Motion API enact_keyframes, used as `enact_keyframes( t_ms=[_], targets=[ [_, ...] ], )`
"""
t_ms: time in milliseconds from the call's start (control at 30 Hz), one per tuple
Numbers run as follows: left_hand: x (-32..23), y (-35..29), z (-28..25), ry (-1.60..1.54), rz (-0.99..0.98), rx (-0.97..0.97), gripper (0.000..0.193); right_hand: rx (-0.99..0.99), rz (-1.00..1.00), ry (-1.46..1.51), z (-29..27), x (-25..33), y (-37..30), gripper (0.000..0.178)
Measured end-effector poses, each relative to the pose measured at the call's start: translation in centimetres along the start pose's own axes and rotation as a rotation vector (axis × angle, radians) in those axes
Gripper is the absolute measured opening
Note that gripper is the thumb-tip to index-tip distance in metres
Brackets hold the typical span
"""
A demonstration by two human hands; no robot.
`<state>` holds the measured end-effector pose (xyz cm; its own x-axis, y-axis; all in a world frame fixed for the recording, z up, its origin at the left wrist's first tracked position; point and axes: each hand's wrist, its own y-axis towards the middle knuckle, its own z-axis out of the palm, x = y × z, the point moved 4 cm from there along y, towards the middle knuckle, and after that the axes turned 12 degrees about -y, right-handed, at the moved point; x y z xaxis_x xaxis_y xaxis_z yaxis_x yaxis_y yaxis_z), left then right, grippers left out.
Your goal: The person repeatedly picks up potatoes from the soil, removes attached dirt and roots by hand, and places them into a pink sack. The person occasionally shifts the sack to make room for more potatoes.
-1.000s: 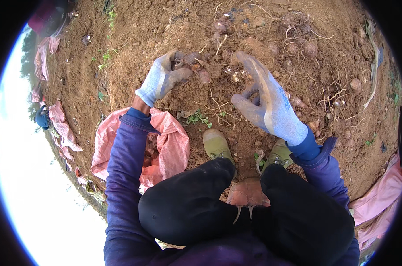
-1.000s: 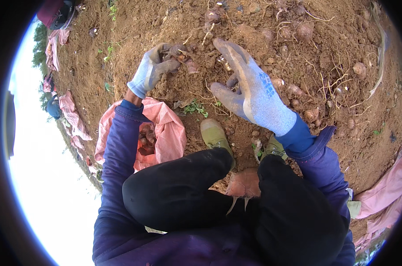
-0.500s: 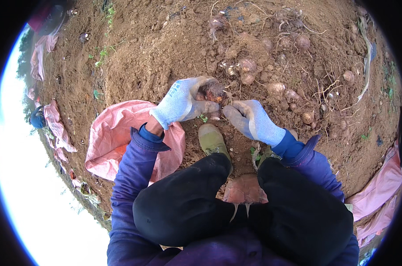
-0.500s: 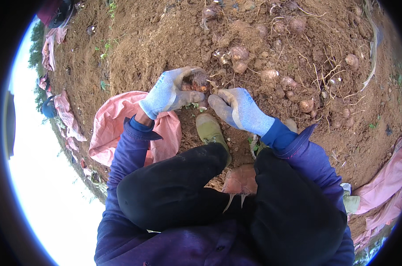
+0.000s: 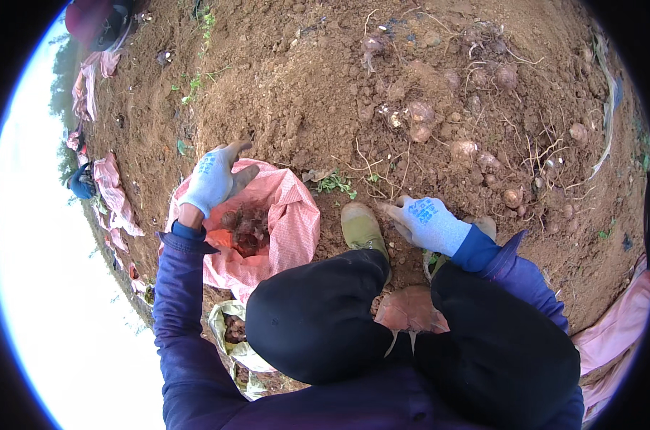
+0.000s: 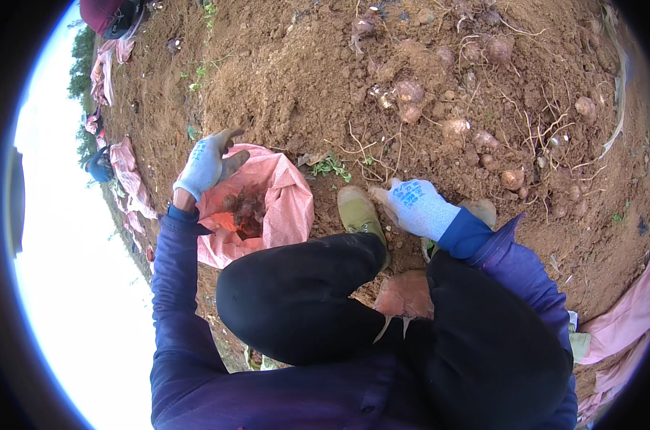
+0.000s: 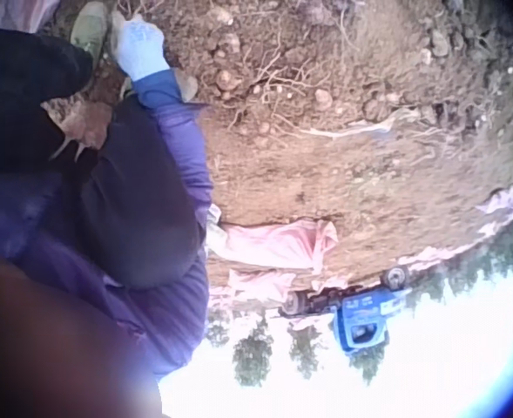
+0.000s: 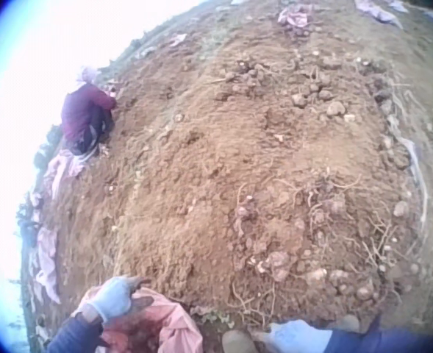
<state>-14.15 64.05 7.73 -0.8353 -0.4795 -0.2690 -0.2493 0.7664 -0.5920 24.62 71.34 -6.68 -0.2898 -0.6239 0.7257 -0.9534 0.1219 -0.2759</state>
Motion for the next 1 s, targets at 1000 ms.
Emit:
enact_keyframes(
  t_ms=[1000],
  targets=[
    [-16.0,9.0,13.2,-1.780,0.024,0.377,0.035,-0.607,0.233,0.502,-9.6,-4.1,0.9,0.054]
  ],
)
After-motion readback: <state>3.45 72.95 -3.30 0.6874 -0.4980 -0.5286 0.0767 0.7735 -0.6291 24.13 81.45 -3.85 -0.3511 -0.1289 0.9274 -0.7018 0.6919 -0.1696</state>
